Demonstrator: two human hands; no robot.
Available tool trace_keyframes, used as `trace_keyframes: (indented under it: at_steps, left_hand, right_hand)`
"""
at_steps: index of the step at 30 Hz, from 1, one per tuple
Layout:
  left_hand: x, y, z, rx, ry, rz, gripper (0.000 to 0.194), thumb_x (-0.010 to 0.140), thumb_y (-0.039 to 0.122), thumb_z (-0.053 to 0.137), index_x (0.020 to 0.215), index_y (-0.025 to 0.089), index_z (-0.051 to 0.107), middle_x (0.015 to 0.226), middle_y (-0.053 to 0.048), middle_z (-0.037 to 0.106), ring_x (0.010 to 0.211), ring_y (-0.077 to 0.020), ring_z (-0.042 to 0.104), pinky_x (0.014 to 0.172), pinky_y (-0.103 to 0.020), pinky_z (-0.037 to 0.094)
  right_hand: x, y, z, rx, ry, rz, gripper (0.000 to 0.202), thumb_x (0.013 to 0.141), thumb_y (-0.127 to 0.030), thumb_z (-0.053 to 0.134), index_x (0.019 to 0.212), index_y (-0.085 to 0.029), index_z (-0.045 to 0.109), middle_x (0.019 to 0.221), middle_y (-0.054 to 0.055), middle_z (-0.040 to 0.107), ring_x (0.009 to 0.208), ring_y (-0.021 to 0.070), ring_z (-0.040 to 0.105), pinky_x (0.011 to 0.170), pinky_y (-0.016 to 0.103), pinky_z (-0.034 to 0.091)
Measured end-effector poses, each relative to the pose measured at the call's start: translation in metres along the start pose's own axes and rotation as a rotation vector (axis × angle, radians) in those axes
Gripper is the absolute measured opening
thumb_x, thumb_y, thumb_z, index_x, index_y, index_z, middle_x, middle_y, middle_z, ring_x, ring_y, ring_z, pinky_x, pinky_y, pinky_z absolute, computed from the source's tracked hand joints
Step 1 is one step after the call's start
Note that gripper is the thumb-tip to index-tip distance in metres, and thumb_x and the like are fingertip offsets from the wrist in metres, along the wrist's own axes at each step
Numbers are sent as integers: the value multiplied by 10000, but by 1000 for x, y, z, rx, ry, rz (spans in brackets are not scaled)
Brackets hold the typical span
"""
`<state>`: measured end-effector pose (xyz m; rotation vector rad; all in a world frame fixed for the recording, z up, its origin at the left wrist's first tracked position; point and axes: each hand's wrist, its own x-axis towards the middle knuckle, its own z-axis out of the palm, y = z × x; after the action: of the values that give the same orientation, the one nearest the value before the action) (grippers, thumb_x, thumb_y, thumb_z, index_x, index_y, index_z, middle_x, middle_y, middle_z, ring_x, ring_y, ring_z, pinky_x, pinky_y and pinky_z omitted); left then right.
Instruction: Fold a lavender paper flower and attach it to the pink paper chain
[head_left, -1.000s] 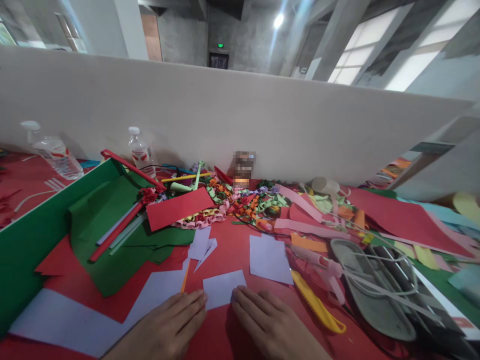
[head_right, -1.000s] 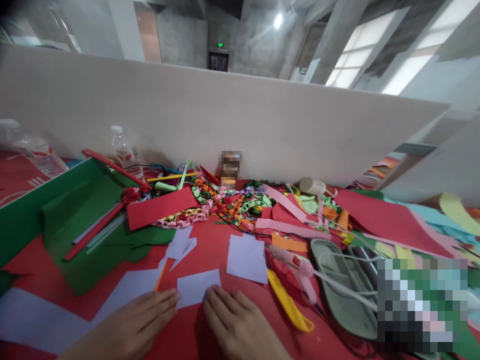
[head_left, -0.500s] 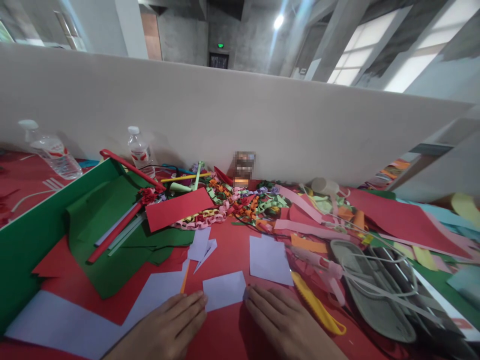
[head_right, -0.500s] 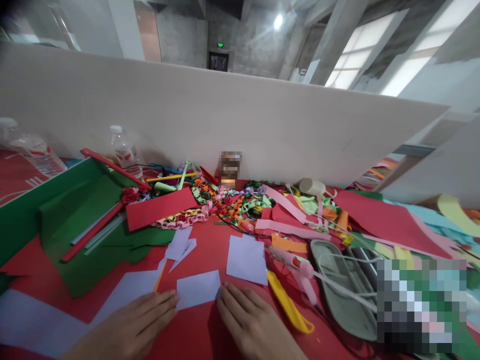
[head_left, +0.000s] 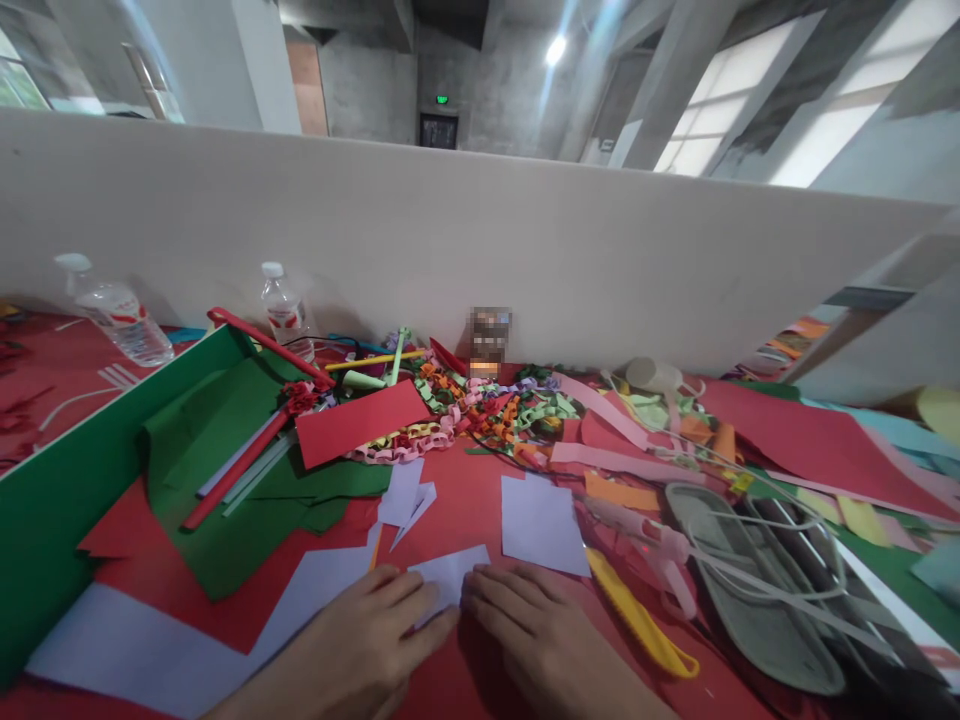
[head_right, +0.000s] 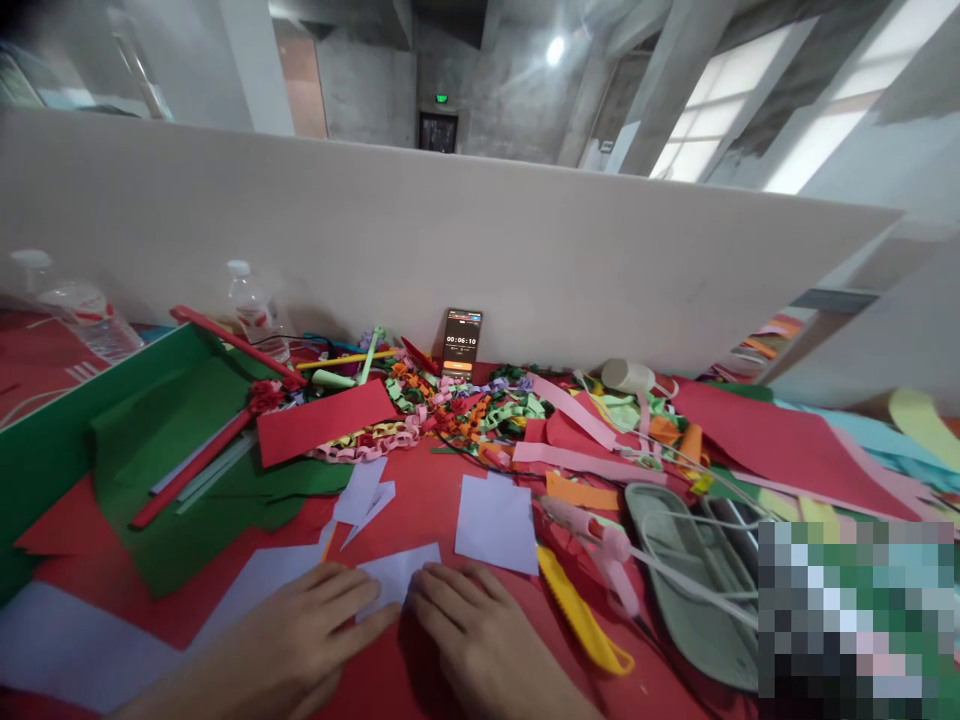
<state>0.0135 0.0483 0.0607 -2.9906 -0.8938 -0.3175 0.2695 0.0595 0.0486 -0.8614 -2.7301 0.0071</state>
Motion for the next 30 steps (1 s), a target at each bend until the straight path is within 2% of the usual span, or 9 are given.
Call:
trace_keyframes:
  at_steps: [3, 7, 10, 16, 19, 22, 24, 26, 30]
  left_hand:
    - [10, 1, -6, -7, -34, -20, 339, 888, 209, 605, 1224, 177, 574, 1106, -65, 675, 930, -233, 617, 793, -349, 493]
    - [10, 3, -6, -16, 8, -29, 260, 890, 192, 602, 1150, 180, 600, 1042, -57, 671, 925, -236, 617, 773, -338, 487]
    - [-2, 1, -3, -24, 56, -45, 212, 893, 172, 586, 1103, 175, 614, 1009, -56, 674, 943, -219, 623, 812, -316, 488]
    - [-33, -6, 6, 36, 149, -30, 280, 912, 183, 563, 1185, 207, 618, 1250, -53, 667, 1179, -209, 565, 990, -304, 425]
    - [-39, -7, 10, 63, 156, -21, 291, 916, 163, 556, 1193, 211, 631, 1274, -42, 671, 1221, -211, 546, 1011, -308, 420]
    - [-40, -6, 14, 47, 169, -40, 293, 905, 162, 566, 1185, 208, 638, 1276, -44, 675, 1215, -217, 553, 1014, -319, 431]
    - [-40, -5, 15, 41, 158, -43, 305, 894, 168, 576, 1191, 204, 633, 1275, -49, 676, 1205, -227, 561, 1007, -333, 441]
    - [-40, -5, 15, 51, 144, -47, 318, 884, 173, 587, 1198, 206, 629, 1269, -51, 677, 1191, -235, 568, 1001, -345, 449]
    - [-38, -4, 14, 84, 163, -49, 290, 865, 197, 628, 1155, 211, 642, 1325, -65, 640, 1219, -240, 548, 1022, -347, 442]
  right_hand:
    - [0, 2, 4, 43, -11, 11, 327, 992, -156, 470, 1297, -194, 584, 1288, 63, 680, 1190, 196, 614, 1013, 363, 436]
    - [-4, 1, 7, 85, 34, 39, 321, 998, -166, 482, 1298, -206, 588, 1296, 57, 678, 1199, 184, 611, 1036, 348, 413]
    - [-6, 1, 8, 79, 6, 45, 354, 987, -168, 495, 1331, -211, 566, 1323, 50, 662, 1210, 188, 606, 1036, 355, 417]
    - [-8, 1, 7, 52, 3, 36, 400, 956, -129, 503, 1341, -218, 563, 1316, 62, 665, 1196, 195, 614, 1010, 354, 434]
    - [3, -1, -1, 106, -58, 66, 380, 941, -103, 498, 1290, -228, 584, 1268, 44, 685, 1150, 193, 622, 959, 341, 448]
    - [23, -3, -11, 156, -108, 153, 256, 945, -144, 548, 1161, -265, 617, 1131, 0, 708, 1005, 181, 639, 893, 341, 457]
    - [38, -4, -14, 140, -128, 218, 330, 923, -182, 605, 1243, -250, 560, 1206, 29, 665, 1063, 219, 604, 928, 385, 442]
    - [49, -4, -16, 112, -157, 223, 387, 900, -192, 637, 1271, -228, 531, 1210, 55, 642, 1079, 245, 582, 932, 410, 436]
    - [57, -5, -18, 116, -224, 219, 196, 891, -143, 615, 1072, -208, 581, 1064, 43, 632, 971, 226, 586, 868, 377, 444]
